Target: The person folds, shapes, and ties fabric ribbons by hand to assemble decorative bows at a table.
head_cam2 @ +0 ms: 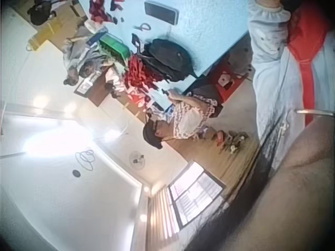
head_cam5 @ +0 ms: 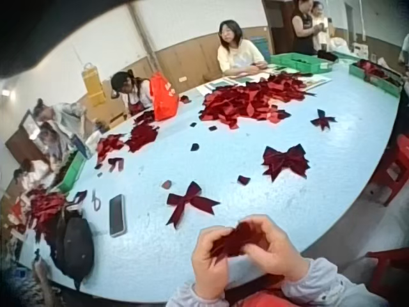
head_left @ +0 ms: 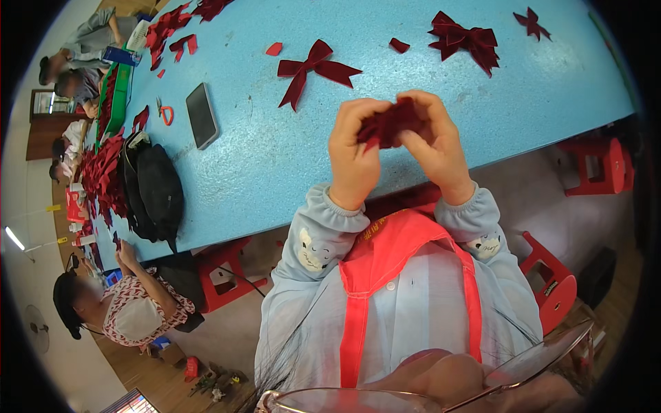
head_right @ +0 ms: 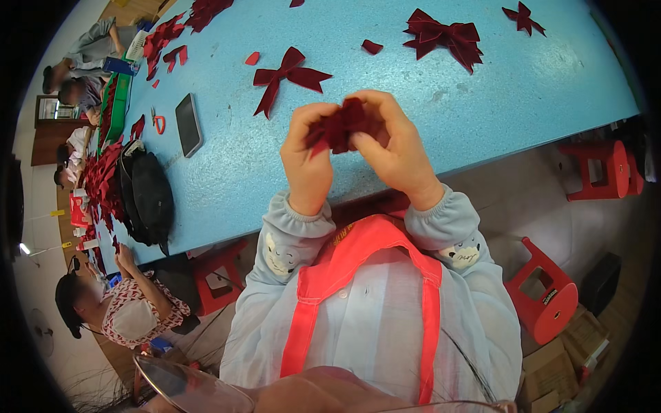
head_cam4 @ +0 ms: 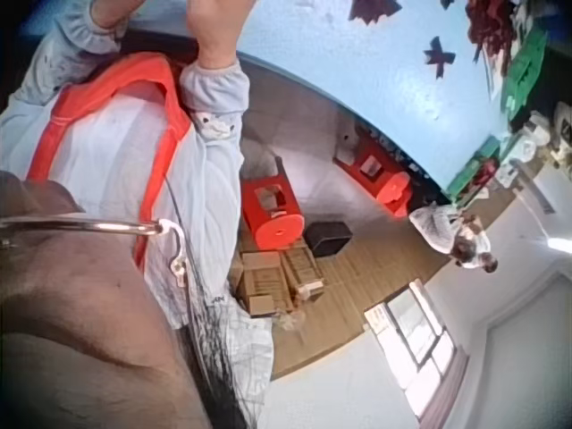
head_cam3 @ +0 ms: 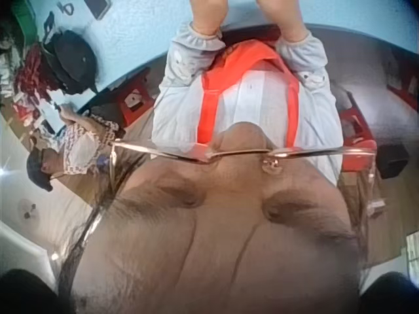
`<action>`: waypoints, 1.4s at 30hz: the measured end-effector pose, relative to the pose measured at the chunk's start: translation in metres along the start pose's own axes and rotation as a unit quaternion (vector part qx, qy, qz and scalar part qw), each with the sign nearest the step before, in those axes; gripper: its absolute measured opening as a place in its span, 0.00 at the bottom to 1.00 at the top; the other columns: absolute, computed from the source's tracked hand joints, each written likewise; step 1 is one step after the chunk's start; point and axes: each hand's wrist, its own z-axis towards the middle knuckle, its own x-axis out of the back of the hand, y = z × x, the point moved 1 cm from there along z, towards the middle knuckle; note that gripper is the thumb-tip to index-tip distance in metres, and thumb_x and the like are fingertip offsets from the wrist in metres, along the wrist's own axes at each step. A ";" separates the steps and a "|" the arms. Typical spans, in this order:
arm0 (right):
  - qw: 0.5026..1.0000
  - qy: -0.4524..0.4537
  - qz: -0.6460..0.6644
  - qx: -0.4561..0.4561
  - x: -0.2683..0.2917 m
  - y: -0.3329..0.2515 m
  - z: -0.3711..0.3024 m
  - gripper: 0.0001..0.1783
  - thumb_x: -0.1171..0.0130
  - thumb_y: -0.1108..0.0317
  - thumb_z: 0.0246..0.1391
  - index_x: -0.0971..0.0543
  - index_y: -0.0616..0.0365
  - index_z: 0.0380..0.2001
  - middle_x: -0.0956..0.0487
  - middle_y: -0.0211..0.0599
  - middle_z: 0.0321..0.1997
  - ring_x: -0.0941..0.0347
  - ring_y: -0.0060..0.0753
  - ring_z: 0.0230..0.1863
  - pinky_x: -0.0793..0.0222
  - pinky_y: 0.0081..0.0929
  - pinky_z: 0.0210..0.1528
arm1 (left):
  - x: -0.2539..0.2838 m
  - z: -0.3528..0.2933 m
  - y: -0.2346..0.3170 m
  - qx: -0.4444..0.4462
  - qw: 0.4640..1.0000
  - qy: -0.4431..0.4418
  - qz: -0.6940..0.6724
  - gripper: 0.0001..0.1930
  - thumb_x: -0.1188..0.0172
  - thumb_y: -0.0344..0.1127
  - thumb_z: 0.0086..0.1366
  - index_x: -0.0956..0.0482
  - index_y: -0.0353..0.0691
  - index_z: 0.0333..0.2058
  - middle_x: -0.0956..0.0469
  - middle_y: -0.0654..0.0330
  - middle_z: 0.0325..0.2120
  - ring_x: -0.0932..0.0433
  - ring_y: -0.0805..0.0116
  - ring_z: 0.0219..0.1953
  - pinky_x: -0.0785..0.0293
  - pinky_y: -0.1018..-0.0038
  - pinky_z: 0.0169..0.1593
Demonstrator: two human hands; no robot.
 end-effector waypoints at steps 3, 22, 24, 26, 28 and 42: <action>0.946 0.099 -0.208 0.226 -0.007 -0.011 -0.004 0.32 0.38 0.79 0.39 0.30 0.53 0.52 0.32 0.39 0.47 0.31 0.33 0.37 0.32 0.23 0.36 | 0.000 0.001 0.000 0.024 0.994 0.106 0.015 0.21 0.52 0.13 0.46 0.25 0.35 0.41 0.27 0.55 0.38 0.26 0.62 0.38 0.29 0.74 0.42; 0.834 0.068 -0.373 0.402 -0.024 -0.008 -0.014 0.06 0.41 0.73 0.46 0.26 0.57 0.29 0.29 0.35 0.30 0.32 0.40 0.31 0.37 0.33 0.32 | -0.013 -0.001 0.005 -0.124 0.958 0.145 0.215 0.20 0.40 0.20 0.45 0.25 0.36 0.41 0.27 0.55 0.36 0.26 0.65 0.36 0.28 0.75 0.37; 0.837 0.043 -0.364 0.406 -0.023 -0.006 -0.015 0.08 0.40 0.73 0.44 0.26 0.57 0.31 0.29 0.36 0.32 0.33 0.39 0.32 0.36 0.32 0.33 | -0.012 -0.001 0.005 -0.118 0.960 0.156 0.199 0.22 0.39 0.20 0.42 0.24 0.37 0.40 0.26 0.55 0.34 0.26 0.63 0.34 0.28 0.74 0.36; 0.850 0.039 -0.332 0.407 -0.021 -0.010 -0.012 0.09 0.40 0.74 0.44 0.27 0.57 0.32 0.29 0.37 0.33 0.32 0.39 0.34 0.36 0.31 0.35 | -0.010 -0.003 0.005 -0.071 0.974 0.150 0.155 0.20 0.43 0.18 0.48 0.26 0.36 0.43 0.26 0.57 0.35 0.25 0.67 0.36 0.28 0.76 0.39; 0.861 0.035 -0.300 0.409 -0.017 -0.010 -0.010 0.10 0.41 0.74 0.44 0.27 0.57 0.33 0.29 0.37 0.34 0.32 0.39 0.35 0.36 0.30 0.36 | -0.008 -0.005 0.001 -0.017 0.989 0.144 -0.009 0.19 0.47 0.16 0.51 0.28 0.34 0.44 0.26 0.58 0.37 0.26 0.69 0.38 0.28 0.76 0.41; 0.991 0.036 -0.076 0.103 0.010 -0.007 -0.001 0.14 0.43 0.75 0.47 0.25 0.58 0.40 0.27 0.32 0.44 0.33 0.24 0.42 0.38 0.22 0.39 | -0.020 -0.011 -0.002 -0.005 0.975 0.009 -0.221 0.17 0.52 0.21 0.59 0.36 0.35 0.48 0.28 0.58 0.41 0.27 0.72 0.39 0.29 0.78 0.39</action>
